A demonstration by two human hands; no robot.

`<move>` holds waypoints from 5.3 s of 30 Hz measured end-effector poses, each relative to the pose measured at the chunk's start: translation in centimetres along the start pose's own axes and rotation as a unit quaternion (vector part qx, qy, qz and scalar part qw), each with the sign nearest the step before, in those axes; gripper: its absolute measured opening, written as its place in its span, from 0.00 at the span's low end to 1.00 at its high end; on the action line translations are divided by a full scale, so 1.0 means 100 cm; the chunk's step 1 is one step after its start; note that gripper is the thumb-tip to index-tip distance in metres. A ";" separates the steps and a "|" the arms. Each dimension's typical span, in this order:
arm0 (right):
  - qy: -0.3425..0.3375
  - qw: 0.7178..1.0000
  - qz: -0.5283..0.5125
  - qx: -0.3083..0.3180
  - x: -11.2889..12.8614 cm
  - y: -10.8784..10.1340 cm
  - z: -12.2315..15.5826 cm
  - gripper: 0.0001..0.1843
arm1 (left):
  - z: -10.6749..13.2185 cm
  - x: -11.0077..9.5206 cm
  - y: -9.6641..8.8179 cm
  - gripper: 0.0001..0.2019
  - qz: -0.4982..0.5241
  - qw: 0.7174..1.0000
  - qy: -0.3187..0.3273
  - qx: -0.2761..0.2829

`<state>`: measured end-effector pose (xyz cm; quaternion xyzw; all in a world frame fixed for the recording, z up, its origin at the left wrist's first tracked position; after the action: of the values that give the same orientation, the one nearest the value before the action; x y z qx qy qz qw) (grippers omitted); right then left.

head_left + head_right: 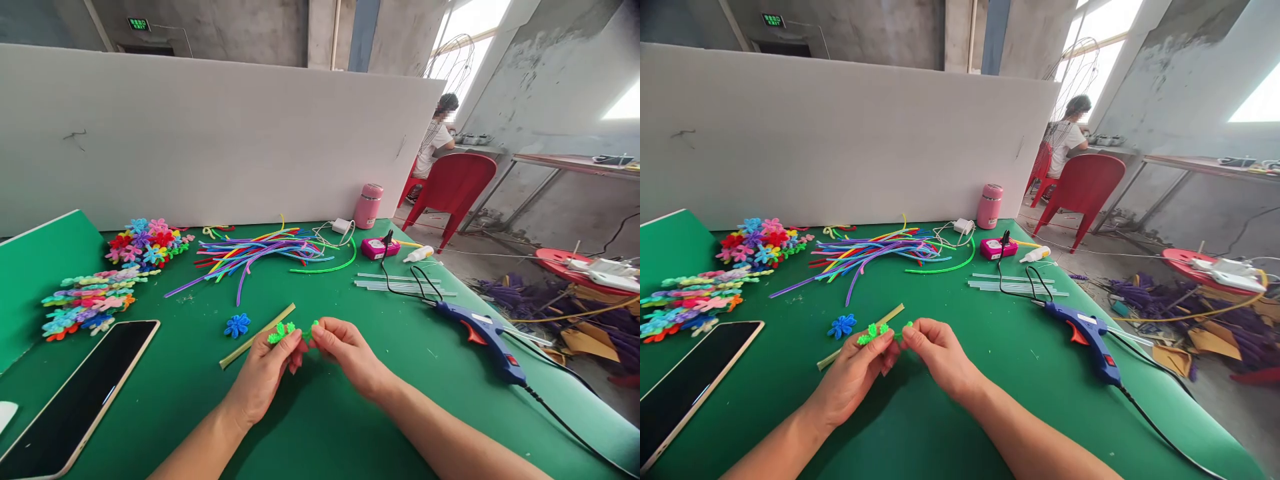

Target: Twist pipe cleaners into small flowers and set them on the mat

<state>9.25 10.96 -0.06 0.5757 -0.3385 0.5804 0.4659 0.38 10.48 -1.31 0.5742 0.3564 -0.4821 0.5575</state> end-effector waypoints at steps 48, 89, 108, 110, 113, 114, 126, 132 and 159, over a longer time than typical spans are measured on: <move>-0.331 0.820 0.457 -0.096 0.055 0.008 0.028 0.10 | -0.004 0.016 0.000 0.14 0.123 0.990 -0.072 0.009; -0.048 0.995 0.077 -0.038 0.002 -0.004 0.000 0.19 | -0.005 0.011 0.000 0.06 0.117 0.992 -0.041 0.024; -0.407 0.742 0.513 -0.144 0.067 0.012 0.039 0.09 | -0.001 0.015 0.007 0.11 0.186 0.978 -0.095 0.006; -0.390 0.752 0.516 -0.129 0.066 0.012 0.035 0.10 | -0.001 0.014 0.006 0.11 0.180 0.979 -0.091 0.008; -0.340 0.801 0.482 -0.104 0.060 0.009 0.028 0.10 | -0.002 0.013 0.003 0.08 0.161 0.984 -0.071 0.003; -0.317 0.826 0.456 -0.098 0.058 0.007 0.025 0.10 | -0.003 0.012 0.002 0.08 0.150 0.987 -0.060 0.003; 0.141 0.982 -0.118 0.038 -0.023 0.005 0.000 0.10 | 0.004 -0.040 0.009 0.11 -0.241 0.956 0.162 0.025; 0.136 0.983 -0.121 0.033 -0.024 0.003 -0.002 0.11 | 0.003 -0.040 0.007 0.11 -0.238 0.959 0.155 0.012; -0.093 0.977 0.183 -0.064 0.021 -0.012 0.005 0.12 | -0.002 -0.005 0.001 0.10 -0.036 0.999 0.008 0.026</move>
<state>10.75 11.22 1.94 0.5246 -0.5164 0.5770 0.3539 0.38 10.73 -0.84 0.5792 0.3688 -0.5060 0.5220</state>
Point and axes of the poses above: each hand's wrist, its own z-axis away from the middle knuckle, its own y-axis out of the palm, x = y × z, the point moved 10 cm from there along -z, towards the middle knuckle, and after that the axes turned 4 degrees about y, right-handed, at the moved point
